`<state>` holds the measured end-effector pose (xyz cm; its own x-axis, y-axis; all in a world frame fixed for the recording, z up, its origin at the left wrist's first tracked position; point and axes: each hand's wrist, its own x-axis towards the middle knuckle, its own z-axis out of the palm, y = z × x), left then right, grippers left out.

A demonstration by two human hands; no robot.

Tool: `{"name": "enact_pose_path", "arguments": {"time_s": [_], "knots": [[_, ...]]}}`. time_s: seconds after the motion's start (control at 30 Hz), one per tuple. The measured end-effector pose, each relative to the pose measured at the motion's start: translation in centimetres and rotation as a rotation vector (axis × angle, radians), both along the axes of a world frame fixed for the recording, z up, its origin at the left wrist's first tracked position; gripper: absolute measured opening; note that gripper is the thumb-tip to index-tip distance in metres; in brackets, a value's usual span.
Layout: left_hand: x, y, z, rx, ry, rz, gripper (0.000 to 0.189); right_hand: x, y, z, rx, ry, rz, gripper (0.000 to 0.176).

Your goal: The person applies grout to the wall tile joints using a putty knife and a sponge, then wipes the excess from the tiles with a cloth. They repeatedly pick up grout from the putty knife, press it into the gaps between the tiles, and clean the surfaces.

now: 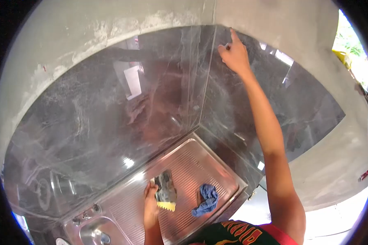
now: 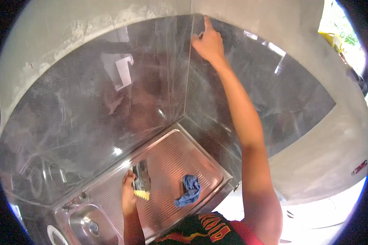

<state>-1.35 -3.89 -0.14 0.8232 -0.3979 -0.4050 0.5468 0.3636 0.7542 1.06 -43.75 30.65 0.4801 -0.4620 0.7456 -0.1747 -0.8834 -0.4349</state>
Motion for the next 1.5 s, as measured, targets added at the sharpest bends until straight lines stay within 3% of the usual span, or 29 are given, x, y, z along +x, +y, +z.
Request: {"name": "enact_pose_path", "arguments": {"time_s": [0.07, 0.13, 0.23, 0.4, 0.6, 0.67, 0.7, 0.87, 1.27, 1.43, 1.5], "knots": [[0.0, 0.3, -0.3, -0.044, -0.021, -0.027, 0.042, 2.0, -2.8, 1.0, 0.05, 0.038, -0.099, 0.07], [-0.6, 0.5, 0.2, -0.066, -0.023, -0.044, 0.04, 2.9, -4.4, 0.7, 0.072, 0.051, -0.095, 0.07], [-1.3, 0.4, 0.7, 0.054, -0.004, 0.101, 0.038, 3.5, -5.8, 0.8, 0.138, 0.074, -0.069, 0.069], [-0.9, 1.3, -1.8, -0.058, 0.016, 0.024, 0.039, 3.7, -5.7, 1.1, 0.278, 0.068, -0.006, 0.064], [-0.9, 1.1, -1.4, -0.054, -0.002, 0.02, 0.037, 4.3, -6.2, 1.1, 0.158, 0.125, -0.061, 0.062], [-0.9, 1.2, -1.5, -0.071, -0.023, -0.014, 0.037, 4.7, -6.4, 0.8, -0.083, 0.132, -0.166, 0.065], [-0.8, 1.2, -1.7, -0.069, -0.025, -0.02, 0.037, 4.7, -6.6, 0.6, -0.084, 0.132, -0.165, 0.065], [-0.9, 1.2, -1.3, -0.096, -0.018, -0.049, 0.038, 4.5, -4.3, -0.5, -0.289, 0.367, -0.38, 0.08], [-1.3, 1.8, -1.9, -0.067, -0.008, 0.044, 0.034, 3.0, -2.8, -6.5, -0.267, 0.698, -0.314, 0.087], [-1.8, 1.2, 0.8, -0.08, -0.046, -0.019, 0.031, 3.0, -2.7, -2.7, -0.276, 0.471, -0.381, 0.081], [-1.4, 1.1, -0.4, -0.052, -0.071, -0.025, 0.031, 3.5, -3.2, -1.1, -0.272, 0.445, -0.396, 0.079]]}}
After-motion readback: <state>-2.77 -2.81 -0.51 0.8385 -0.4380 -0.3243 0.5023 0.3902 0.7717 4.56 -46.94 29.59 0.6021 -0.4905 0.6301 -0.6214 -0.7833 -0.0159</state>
